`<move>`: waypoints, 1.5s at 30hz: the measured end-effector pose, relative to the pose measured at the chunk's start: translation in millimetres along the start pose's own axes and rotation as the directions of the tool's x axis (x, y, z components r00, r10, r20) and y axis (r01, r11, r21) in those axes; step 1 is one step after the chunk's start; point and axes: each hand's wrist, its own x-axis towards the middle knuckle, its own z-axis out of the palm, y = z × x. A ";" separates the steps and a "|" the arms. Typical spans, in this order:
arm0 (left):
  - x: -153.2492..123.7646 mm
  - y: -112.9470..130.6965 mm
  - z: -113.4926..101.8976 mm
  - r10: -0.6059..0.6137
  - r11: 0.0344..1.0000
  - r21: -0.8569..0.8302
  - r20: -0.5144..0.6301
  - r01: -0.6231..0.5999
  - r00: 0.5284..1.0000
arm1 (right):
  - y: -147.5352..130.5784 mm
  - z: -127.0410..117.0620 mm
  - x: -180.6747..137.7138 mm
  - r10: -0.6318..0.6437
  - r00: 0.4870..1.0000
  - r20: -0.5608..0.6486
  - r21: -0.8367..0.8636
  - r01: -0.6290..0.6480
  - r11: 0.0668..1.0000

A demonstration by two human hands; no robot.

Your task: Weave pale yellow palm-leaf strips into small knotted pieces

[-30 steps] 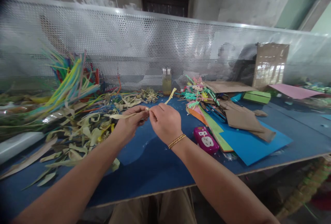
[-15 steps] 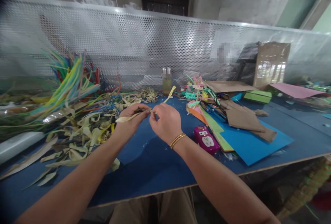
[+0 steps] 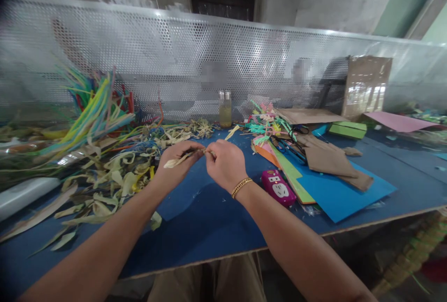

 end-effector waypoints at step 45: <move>-1.3 9.7 0.4 -0.090 0.995 0.040 -0.064 0.093 0.994 | 8.7 10.4 3.2 0.221 0.975 -0.009 0.521 -0.184 0.834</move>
